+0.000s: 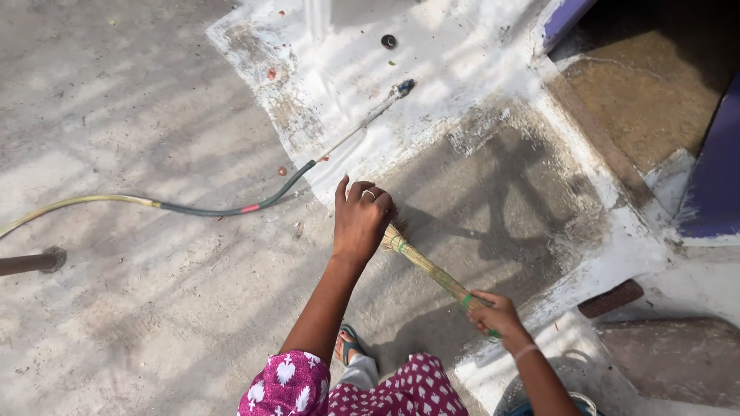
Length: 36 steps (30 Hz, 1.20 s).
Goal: Sweeping the floor of an outdoor concrete yard with a small broom.
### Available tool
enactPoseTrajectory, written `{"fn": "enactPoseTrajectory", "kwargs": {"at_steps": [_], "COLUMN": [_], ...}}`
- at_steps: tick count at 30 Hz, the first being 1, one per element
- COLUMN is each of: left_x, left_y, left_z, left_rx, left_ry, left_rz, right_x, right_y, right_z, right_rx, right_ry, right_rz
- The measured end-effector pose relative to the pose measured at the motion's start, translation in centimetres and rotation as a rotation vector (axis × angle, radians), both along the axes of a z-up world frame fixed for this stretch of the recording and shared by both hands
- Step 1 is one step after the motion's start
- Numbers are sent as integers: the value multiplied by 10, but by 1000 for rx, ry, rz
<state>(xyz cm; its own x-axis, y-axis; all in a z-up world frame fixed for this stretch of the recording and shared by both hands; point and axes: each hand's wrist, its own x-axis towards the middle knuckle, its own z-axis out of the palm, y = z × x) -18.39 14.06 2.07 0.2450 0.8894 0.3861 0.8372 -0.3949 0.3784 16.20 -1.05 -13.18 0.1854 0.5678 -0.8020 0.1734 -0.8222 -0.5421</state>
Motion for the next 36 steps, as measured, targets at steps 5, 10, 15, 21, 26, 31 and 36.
{"fn": "enactPoseTrajectory", "kwargs": {"at_steps": [5, 10, 15, 21, 26, 31, 36], "left_x": [-17, -21, -17, -14, -7, 12, 45], "left_y": [28, 58, 84, 108, 126, 156, 169], "left_z": [9, 13, 24, 33, 30, 31, 42], "left_rx": [7, -10, -86, -149, -195, -192, -185], "left_ry": [-43, -92, -38, 8, 69, 108, 146], "left_rz": [36, 12, -11, -15, -26, -61, -149], "right_x": [68, 79, 130, 64, -34, -60, -28], "right_y": [48, 178, 317, 318, 215, 232, 263], "right_z": [71, 131, 24, -48, -57, -35, 57], "right_rx": [132, 286, 505, 421, 272, 121, 48], "right_ry": [27, -222, -50, -473, -589, -369, -126], "right_rz": [-111, -171, -340, 159, 605, 584, 453]}}
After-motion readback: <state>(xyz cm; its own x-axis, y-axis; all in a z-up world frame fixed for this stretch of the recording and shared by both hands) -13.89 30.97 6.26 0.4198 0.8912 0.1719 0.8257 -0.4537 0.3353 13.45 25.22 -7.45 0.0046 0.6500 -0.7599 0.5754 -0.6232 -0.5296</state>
